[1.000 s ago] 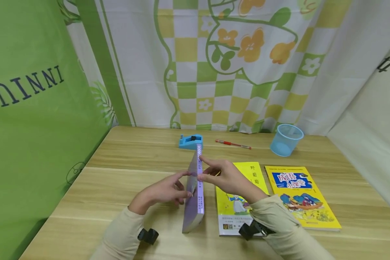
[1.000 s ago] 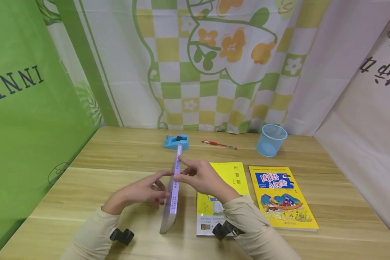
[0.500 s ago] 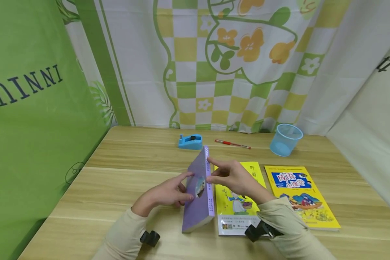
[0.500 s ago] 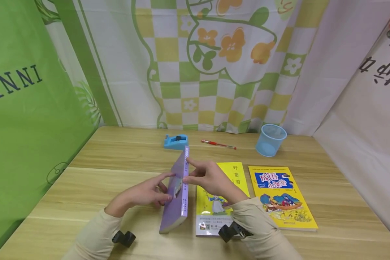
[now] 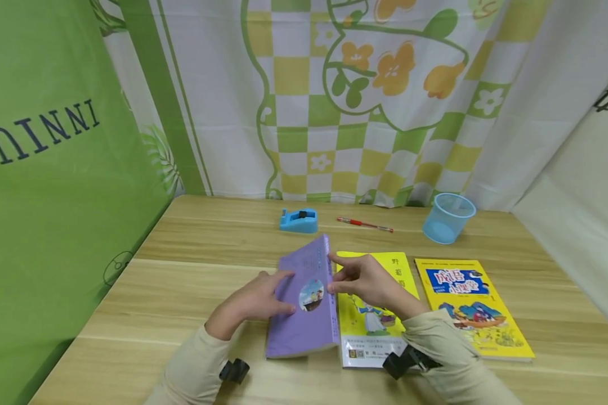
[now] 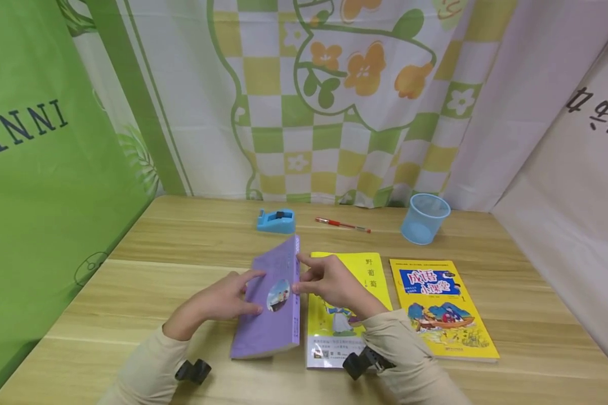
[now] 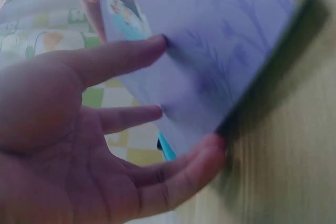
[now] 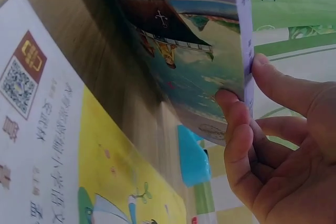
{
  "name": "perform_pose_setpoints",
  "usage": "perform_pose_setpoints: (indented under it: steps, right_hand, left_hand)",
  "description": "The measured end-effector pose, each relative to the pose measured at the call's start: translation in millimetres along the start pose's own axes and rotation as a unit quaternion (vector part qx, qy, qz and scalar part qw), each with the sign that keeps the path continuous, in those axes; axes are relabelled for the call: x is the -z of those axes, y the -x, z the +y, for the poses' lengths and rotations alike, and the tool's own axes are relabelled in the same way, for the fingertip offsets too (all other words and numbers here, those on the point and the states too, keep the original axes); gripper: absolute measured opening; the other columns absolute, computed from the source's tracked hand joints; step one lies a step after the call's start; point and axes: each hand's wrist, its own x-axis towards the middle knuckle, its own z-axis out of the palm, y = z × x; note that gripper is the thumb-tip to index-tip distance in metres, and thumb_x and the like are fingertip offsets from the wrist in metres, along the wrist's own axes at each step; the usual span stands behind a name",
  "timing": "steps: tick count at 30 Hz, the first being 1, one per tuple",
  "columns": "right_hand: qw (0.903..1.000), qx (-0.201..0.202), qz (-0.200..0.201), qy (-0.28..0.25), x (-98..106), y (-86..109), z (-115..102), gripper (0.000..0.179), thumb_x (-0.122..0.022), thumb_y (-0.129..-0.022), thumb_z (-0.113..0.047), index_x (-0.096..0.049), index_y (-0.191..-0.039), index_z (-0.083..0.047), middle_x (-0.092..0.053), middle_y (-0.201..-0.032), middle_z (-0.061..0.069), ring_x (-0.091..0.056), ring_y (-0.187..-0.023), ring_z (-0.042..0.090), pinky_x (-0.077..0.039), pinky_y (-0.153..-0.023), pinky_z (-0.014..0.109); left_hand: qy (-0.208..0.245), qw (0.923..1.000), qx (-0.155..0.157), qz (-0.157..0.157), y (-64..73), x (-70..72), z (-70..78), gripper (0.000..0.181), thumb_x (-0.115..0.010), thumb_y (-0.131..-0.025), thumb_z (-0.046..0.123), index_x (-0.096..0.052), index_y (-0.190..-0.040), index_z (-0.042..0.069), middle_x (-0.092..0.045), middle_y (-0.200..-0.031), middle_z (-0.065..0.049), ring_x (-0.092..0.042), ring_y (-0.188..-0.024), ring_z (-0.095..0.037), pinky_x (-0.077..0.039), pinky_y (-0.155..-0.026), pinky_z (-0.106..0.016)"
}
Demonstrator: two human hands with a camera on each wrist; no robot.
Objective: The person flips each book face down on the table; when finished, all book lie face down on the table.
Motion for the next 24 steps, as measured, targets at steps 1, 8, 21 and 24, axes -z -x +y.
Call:
perform_pose_setpoints:
  steps: [1, 8, 21, 24]
  right_hand:
    - [1.0000, 0.002, -0.002, 0.004, -1, -1.0, 1, 0.072, -0.078, -0.088, -0.018, -0.045, -0.149, -0.003, -0.077, -0.096, 0.006, -0.064, -0.080, 0.015, -0.049, -0.067, 0.027]
    - [0.9995, 0.014, -0.012, 0.025, -8, -8.4, 8, 0.071, -0.080, -0.086, -0.016, -0.047, -0.147, 0.002, -0.077, -0.090, 0.005, -0.060, -0.074, 0.014, -0.043, -0.060, 0.022]
    - [0.9985, -0.013, -0.026, 0.047, -24, -20.3, 12, 0.072, -0.080, -0.085, -0.013, -0.046, -0.147, 0.004, -0.076, -0.085, 0.003, -0.063, -0.074, 0.010, -0.048, -0.063, 0.022]
    - [0.9981, -0.019, -0.024, 0.053, -26, -21.7, 11, 0.072, -0.080, -0.084, -0.013, -0.047, -0.146, 0.004, -0.075, -0.083, 0.002, -0.063, -0.073, 0.011, -0.049, -0.064, 0.023]
  left_hand:
    - [-0.007, 1.0000, 0.005, 0.002, 1.0, 1.1, 1.1, 0.077, -0.083, -0.081, 0.022, -0.048, -0.148, 0.006, -0.056, -0.139, -0.026, -0.052, -0.125, -0.040, -0.045, -0.104, -0.056]
    - [-0.034, 0.9981, 0.051, 0.008, 4.0, 4.4, 3.6, 0.078, -0.085, -0.080, 0.022, -0.049, -0.147, 0.008, -0.053, -0.145, -0.026, -0.052, -0.128, -0.044, -0.045, -0.104, -0.058]
    - [-0.078, 0.9929, 0.085, 0.029, 3.6, 6.3, 0.4, 0.077, -0.087, -0.075, 0.022, -0.054, -0.143, 0.007, -0.047, -0.131, -0.037, -0.061, -0.098, -0.042, -0.054, -0.085, -0.054]
    - [-0.078, 0.9926, 0.088, 0.027, 3.4, 6.3, 0.2, 0.078, -0.087, -0.075, 0.022, -0.054, -0.144, 0.007, -0.047, -0.131, -0.037, -0.061, -0.093, -0.039, -0.055, -0.083, -0.052]
